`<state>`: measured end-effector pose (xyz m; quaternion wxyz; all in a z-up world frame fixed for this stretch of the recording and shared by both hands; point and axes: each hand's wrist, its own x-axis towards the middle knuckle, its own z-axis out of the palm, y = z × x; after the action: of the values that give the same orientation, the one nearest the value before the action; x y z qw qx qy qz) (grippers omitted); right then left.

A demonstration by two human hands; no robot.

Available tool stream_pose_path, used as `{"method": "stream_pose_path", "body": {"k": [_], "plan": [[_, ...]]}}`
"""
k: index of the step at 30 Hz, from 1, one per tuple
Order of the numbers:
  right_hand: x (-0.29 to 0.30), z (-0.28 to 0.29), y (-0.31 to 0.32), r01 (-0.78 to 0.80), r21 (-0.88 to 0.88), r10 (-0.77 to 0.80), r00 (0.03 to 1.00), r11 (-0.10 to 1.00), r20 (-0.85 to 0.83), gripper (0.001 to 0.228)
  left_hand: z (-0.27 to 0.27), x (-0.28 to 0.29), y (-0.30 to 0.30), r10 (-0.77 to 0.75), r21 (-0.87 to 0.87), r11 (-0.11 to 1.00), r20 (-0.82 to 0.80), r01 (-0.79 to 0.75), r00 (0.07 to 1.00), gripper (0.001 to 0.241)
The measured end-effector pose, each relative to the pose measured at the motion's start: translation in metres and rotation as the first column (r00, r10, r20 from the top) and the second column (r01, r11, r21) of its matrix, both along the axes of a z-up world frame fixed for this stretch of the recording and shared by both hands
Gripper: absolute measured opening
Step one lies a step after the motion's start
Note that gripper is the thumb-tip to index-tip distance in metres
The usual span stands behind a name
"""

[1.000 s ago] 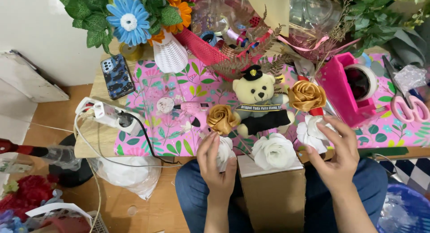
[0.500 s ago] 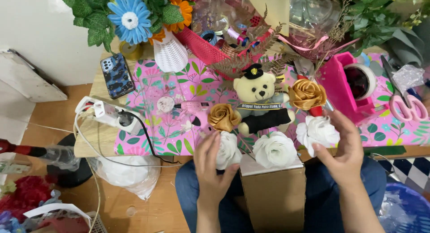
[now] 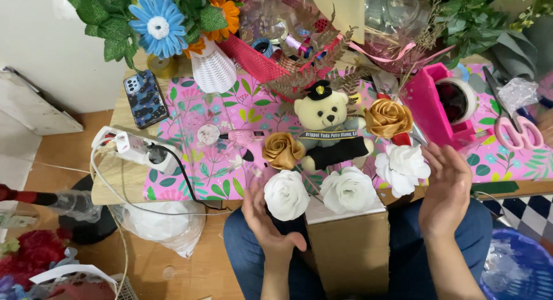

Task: The person arranges artificial flowers and dried flower bunches into a cardboard box. They use scissors to trim the stems of the dried flowers and place them among white and brown artificial roses and a teddy bear inside the box.

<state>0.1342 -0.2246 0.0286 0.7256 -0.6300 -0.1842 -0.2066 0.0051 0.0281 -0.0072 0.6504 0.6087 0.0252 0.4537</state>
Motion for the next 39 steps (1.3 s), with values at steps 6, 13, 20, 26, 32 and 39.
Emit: {"method": "stream_pose_path", "body": {"k": [6, 13, 20, 26, 32, 39], "plan": [[-0.011, -0.07, -0.03, -0.048, -0.222, -0.054, 0.9, 0.974, -0.433, 0.035, -0.062, 0.001, -0.002, 0.025, -0.104, 0.989, -0.603, -0.11, 0.797, 0.023], [-0.006, -0.101, -0.019, -0.155, -0.392, -0.038, 0.896, 0.907, -0.442, 0.022, -0.052, 0.017, -0.011, 0.045, -0.067, 0.992, -0.594, -0.106, 0.803, 0.023], [-0.006, -0.051, 0.004, -0.173, -0.517, -0.08, 0.899, 0.839, -0.43, 0.021, -0.046, 0.021, -0.005, 0.078, -0.019, 0.994, -0.595, -0.111, 0.8, 0.021], [-0.001, -0.047, -0.003, -0.178, -0.688, -0.064, 0.948, 0.703, -0.311, 0.019, -0.042, 0.022, -0.005, 0.095, 0.019, 0.994, -0.59, -0.104, 0.802, 0.02], [-0.001, -0.042, -0.003, -0.216, -0.699, -0.05, 0.939, 0.682, -0.339, 0.016, -0.034, 0.023, -0.004, 0.117, 0.06, 0.993, -0.57, -0.101, 0.813, 0.02], [0.003, -0.042, -0.006, -0.261, -0.704, -0.044, 0.922, 0.66, -0.384, 0.023, -0.021, 0.025, -0.006, 0.155, 0.116, 0.987, -0.534, -0.109, 0.831, 0.018]]}}
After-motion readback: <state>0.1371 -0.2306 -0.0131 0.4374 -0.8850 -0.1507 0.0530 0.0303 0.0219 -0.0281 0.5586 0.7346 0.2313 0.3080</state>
